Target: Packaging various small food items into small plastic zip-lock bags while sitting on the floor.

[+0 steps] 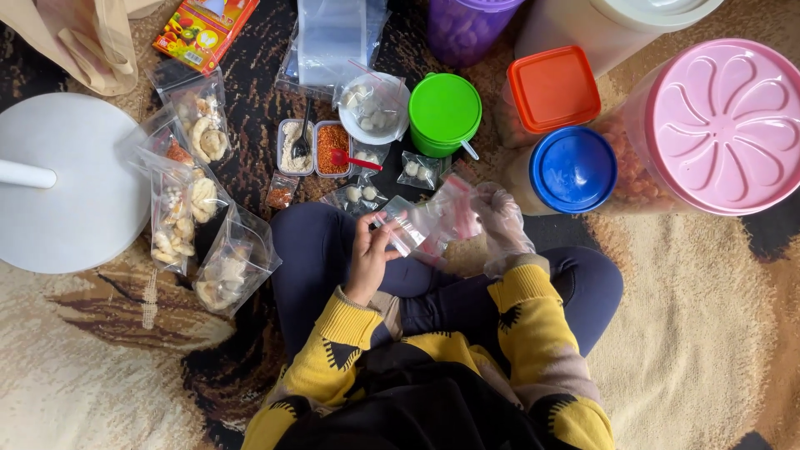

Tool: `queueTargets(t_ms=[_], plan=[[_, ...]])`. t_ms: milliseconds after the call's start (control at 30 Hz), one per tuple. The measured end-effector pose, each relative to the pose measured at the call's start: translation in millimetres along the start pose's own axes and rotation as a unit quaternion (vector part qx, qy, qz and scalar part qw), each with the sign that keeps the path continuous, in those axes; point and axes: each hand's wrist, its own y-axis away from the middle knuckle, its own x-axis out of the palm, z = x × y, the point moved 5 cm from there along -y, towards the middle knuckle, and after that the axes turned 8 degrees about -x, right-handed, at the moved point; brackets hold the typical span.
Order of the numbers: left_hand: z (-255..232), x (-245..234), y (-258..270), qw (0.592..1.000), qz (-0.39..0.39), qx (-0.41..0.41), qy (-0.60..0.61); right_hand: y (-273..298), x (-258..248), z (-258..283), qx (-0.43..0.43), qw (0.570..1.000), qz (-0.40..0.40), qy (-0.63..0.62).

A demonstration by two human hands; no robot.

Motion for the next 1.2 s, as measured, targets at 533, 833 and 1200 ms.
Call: queueTargets(t_ms=[533, 833, 1200], plan=[[36.3, 41.0, -14.8, 0.980, -0.054, 0.137, -0.130, 113.3, 37.3, 91.8, -0.064, 0.993, 0.002, 0.096], [75.7, 38.0, -2.4, 0.991, -0.025, 0.048, -0.119, 119.4, 33.4, 48.0, -0.023, 0.991, 0.081, 0.104], [66.9, 32.9, -15.0, 0.999, 0.033, 0.006, -0.042, 123.2, 50.5, 63.0, -0.016, 0.993, 0.101, -0.051]])
